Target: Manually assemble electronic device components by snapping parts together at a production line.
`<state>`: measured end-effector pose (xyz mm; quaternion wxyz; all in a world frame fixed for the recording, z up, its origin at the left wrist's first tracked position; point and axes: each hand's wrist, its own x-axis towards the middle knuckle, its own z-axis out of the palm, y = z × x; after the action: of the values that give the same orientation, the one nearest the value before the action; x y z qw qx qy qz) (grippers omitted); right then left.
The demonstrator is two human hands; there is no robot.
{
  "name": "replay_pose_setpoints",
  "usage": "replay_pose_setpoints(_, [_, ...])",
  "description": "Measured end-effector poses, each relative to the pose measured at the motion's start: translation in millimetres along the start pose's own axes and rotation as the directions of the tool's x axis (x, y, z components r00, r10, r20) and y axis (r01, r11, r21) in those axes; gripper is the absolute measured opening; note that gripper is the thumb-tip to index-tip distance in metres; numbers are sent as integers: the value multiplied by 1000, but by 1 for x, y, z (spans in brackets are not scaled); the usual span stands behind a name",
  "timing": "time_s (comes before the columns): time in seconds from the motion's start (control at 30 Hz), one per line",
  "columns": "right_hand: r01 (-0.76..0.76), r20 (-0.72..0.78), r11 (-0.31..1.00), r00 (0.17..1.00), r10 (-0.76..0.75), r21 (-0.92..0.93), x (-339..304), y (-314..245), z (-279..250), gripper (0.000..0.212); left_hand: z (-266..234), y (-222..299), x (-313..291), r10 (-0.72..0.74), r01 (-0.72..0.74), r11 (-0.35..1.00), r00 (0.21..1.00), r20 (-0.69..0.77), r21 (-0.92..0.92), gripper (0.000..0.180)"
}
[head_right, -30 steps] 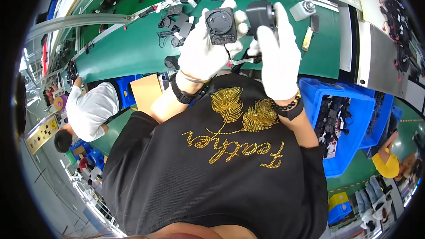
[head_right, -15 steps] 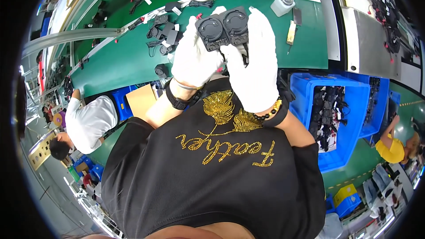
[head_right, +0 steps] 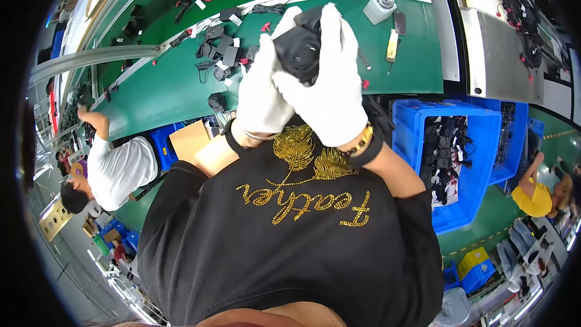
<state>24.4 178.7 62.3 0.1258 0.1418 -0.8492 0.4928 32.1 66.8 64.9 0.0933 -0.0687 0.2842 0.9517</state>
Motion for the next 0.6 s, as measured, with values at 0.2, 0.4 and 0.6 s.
replay_pose_setpoints(0.2, [-387, 259, 373, 900, 350, 843, 10, 23, -16, 61, 4, 21, 0, 55, -227, 625, 967, 248, 747, 57])
replay_pose_setpoints(0.4, [-384, 541, -401, 723, 430, 831, 31, -3, -28, 69, 8, 67, 38, 350, -512, 312, 845, 404, 800, 53])
replay_pose_setpoints(0.6, [-398, 578, -464, 734, 356, 791, 8, 5, -22, 59, 22, 41, 53, -74, -513, -4, 856, 511, 859, 68])
